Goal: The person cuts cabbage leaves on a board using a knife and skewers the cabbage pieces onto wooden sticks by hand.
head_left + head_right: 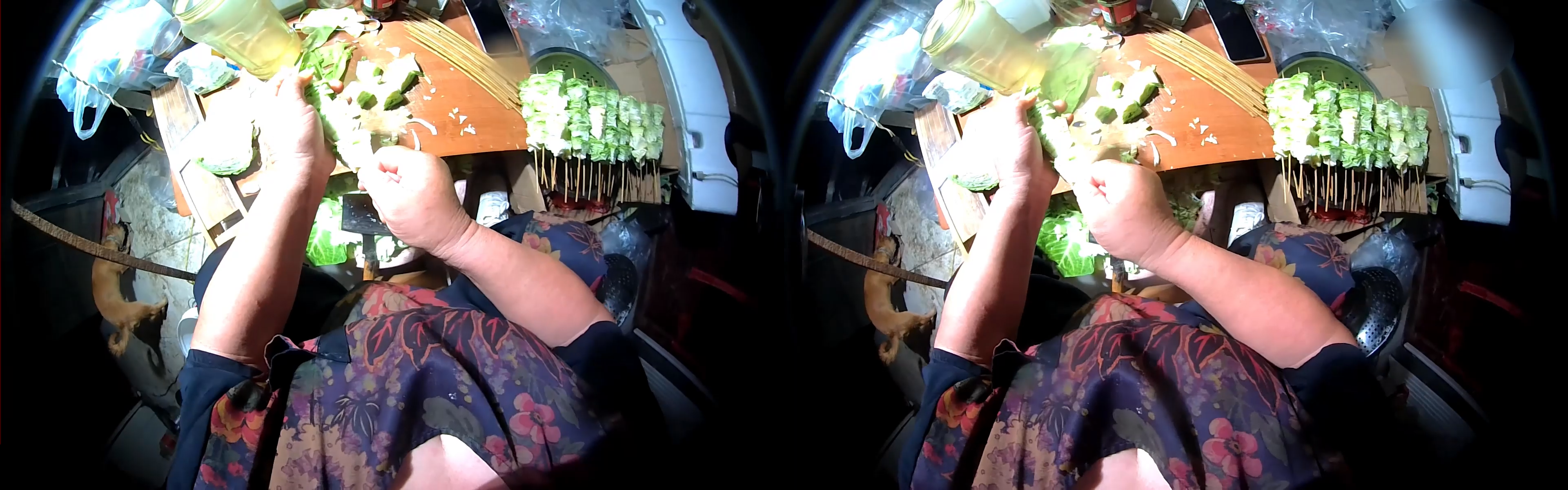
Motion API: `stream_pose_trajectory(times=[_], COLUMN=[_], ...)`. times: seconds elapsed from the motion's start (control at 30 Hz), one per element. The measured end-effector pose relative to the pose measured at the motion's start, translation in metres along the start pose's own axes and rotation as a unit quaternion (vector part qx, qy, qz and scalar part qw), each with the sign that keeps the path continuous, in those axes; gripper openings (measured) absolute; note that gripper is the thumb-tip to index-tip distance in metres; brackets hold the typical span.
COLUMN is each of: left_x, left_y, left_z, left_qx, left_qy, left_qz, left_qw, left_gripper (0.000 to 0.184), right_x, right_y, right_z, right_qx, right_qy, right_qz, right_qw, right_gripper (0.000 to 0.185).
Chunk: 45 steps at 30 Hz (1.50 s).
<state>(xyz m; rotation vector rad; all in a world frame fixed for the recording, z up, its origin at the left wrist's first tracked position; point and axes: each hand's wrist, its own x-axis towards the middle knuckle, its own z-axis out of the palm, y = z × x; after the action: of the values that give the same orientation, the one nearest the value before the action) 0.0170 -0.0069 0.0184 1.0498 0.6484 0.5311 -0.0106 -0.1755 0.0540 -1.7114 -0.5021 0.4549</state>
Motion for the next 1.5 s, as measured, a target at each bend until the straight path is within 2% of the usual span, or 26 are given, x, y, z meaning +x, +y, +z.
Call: stream_pose_trajectory(times=[0.03, 0.1, 0.23, 0.4, 0.5, 0.63, 0.67, 0.7, 0.73, 0.77, 0.8, 0.87, 0.93, 0.97, 1.2, 1.27, 1.37, 1.5], left_x=[0.0, 0.002, 0.006, -0.01, -0.016, -0.014, -0.015, -0.016, -0.013, -0.016, -0.018, -0.01, -0.008, -0.008, -0.01, -0.008, -0.019, -0.023], left_y=[-0.003, -0.007, -0.006, 0.02, 0.026, 0.019, 0.015, 0.017, 0.016, 0.021, 0.023, 0.019, 0.013, 0.014, 0.016, 0.017, 0.025, 0.025], left_z=[0.001, -0.003, -0.003, 0.008, 0.003, -0.011, -0.014, -0.017, -0.022, -0.022, -0.022, -0.028, -0.027, -0.031, -0.027, -0.025, -0.016, -0.009], left_qx=[-0.02, -0.014, -0.003, -0.048, 0.066, 0.087, 0.094, 0.16, 0.194, 0.209, 0.2, 0.248, 0.23, 0.244, 0.304, 0.283, 0.282, 0.275], left_qy=[0.014, 0.004, -0.014, 0.016, -0.009, -0.098, -0.115, -0.123, -0.131, -0.141, -0.149, -0.166, -0.174, -0.17, -0.216, -0.246, -0.272, -0.307], left_qz=[0.003, -0.008, 0.019, 0.054, 0.062, 0.078, 0.092, 0.116, 0.122, 0.113, 0.117, 0.172, 0.203, 0.163, 0.141, 0.116, 0.103, 0.05], left_qw=[1.0, 1.0, 1.0, 0.997, 0.996, 0.988, 0.985, 0.973, 0.965, 0.961, 0.961, 0.939, 0.936, 0.941, 0.917, 0.92, 0.914, 0.91], left_gripper=[0.019, 0.019, 0.019, 0.014, 0.009, 0.005, 0.005, 0.005, 0.006, 0.006, 0.002, 0.004, 0.005, 0.003, 0.004, 0.005, 0.005, 0.007], right_x=[0.0, -0.001, 0.002, -0.001, -0.006, -0.02, -0.02, -0.022, -0.023, -0.025, -0.026, -0.028, -0.029, -0.028, -0.032, -0.035, -0.04, -0.047], right_y=[-0.002, -0.006, 0.0, -0.002, -0.001, 0.003, 0.007, 0.006, 0.012, 0.007, 0.009, 0.004, 0.005, 0.004, 0.013, 0.016, 0.014, 0.013], right_z=[-0.001, -0.005, -0.007, -0.017, -0.024, -0.027, -0.03, -0.029, -0.028, -0.026, -0.023, -0.025, -0.028, -0.03, -0.043, -0.048, -0.054, -0.058], right_qx=[-0.002, 0.069, 0.068, -0.049, -0.11, -0.076, -0.128, -0.124, -0.152, -0.102, -0.091, -0.096, -0.098, -0.104, -0.108, -0.122, -0.08, -0.109], right_qy=[0.001, -0.032, -0.035, -0.037, -0.037, -0.022, -0.034, -0.031, -0.04, -0.028, 0.003, -0.005, -0.006, -0.007, -0.023, -0.019, -0.039, -0.021], right_qz=[0.0, 0.077, 0.09, 0.023, 0.014, -0.016, -0.062, -0.094, -0.078, -0.044, -0.069, -0.036, -0.044, -0.043, 0.025, 0.02, 0.075, 0.086], right_qw=[1.0, 0.994, 0.993, 0.998, 0.993, 0.997, 0.989, 0.987, 0.984, 0.993, 0.993, 0.995, 0.994, 0.994, 0.994, 0.992, 0.993, 0.99], right_gripper=[0.021, 0.02, 0.021, 0.022, 0.021, 0.017, 0.014, 0.013, 0.012, 0.013, 0.016, 0.017, 0.019, 0.02, 0.02, 0.02, 0.02, 0.02])
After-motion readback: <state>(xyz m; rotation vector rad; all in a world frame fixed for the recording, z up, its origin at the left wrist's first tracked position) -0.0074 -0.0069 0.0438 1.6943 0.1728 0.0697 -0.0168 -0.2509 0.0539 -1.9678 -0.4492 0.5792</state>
